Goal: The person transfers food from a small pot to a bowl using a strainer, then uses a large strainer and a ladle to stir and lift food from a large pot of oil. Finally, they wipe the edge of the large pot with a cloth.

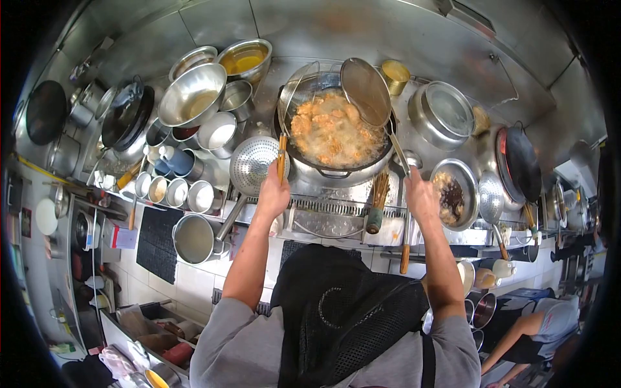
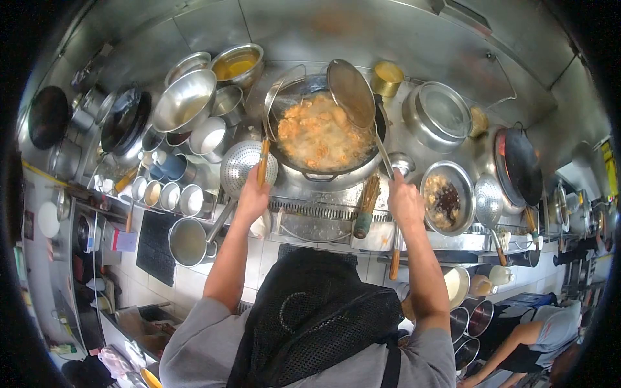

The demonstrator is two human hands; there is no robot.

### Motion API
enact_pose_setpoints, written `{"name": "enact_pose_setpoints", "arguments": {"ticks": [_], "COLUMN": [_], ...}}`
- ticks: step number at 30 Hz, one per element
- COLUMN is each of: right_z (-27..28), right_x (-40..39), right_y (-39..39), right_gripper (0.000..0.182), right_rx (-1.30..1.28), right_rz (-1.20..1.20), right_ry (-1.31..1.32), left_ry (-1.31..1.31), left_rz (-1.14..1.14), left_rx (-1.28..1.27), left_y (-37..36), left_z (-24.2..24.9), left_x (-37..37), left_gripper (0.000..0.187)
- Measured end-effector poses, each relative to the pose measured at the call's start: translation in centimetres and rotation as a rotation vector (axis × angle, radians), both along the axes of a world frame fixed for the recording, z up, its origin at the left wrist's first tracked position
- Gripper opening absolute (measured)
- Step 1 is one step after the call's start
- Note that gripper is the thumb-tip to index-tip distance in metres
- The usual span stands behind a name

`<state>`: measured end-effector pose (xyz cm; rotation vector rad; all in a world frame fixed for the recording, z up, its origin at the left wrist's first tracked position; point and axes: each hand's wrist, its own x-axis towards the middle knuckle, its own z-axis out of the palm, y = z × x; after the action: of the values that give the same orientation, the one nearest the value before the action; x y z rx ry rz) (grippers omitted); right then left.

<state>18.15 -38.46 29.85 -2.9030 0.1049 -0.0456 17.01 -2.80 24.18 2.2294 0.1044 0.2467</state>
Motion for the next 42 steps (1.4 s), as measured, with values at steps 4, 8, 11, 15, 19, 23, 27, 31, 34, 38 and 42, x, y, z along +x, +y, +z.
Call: {"name": "enact_pose_setpoints", "arguments": {"ticks": [4, 8, 11, 15, 19, 23, 27, 31, 34, 38, 42], "right_z": [-0.5, -3.8, -5.5, -4.2, -3.2, -3.1, -2.5, -1.9, -1.3, -0.1, -1.2], "right_x": [-1.4, -1.8, -1.9, -2.9, -3.2, -3.1, -3.0, -2.7, -3.0, -5.6, -7.5], "right_y": [2.1, 4.3, 4.3, 3.5, 2.3, 1.0, 0.2, -0.7, -1.2, -0.8, -0.1], "right_gripper": [0.037, 0.034, 0.032, 0.033, 0.036, 0.036, 0.035, 0.038, 0.04, 0.039, 0.037], "right_rx": [0.243, 0.496, 0.437, 0.253, 0.167, 0.123, 0.046, -0.016, -0.026, 0.152, 0.342], "right_rz": [0.053, 0.183, 0.167, 0.073, 0.025, -0.004, -0.01, -0.047, -0.072, -0.058, 0.01], "right_ry": [-0.067, -0.064, 0.008, 0.052, 0.066, 0.029, -0.003, -0.003, -0.038, -0.115, -0.042], "left_ry": [0.007, 0.007, 0.007, -0.042, -0.055, -0.124, 0.028, 0.032, 0.081, 0.069, 0.039], "left_rz": [0.008, 0.024, 0.025, 0.02, 0.039, 0.049, 0.047, 0.025, 0.054, 0.036, 0.012], "left_rx": [-0.034, -0.052, -0.042, -0.012, 0.086, 0.137, 0.129, 0.189, 0.195, 0.114, 0.053], "left_y": [0.1, 0.1, 0.1, 0.7, 1.2, 1.4, 0.9, 0.0, -0.4, -0.2, -0.8], "left_z": [-0.3, -0.5, 0.2, -0.3, -0.2, -1.0, -1.7, -2.9, -2.9, -3.0, -1.2], "left_x": [-0.2, -0.3, -0.7, -1.4, -1.2, 0.0, 1.5, 2.7, 2.9, 2.7, 1.7], "left_gripper": [0.055, 0.054, 0.055, 0.058, 0.062, 0.064, 0.064, 0.064, 0.063, 0.062, 0.06]}}
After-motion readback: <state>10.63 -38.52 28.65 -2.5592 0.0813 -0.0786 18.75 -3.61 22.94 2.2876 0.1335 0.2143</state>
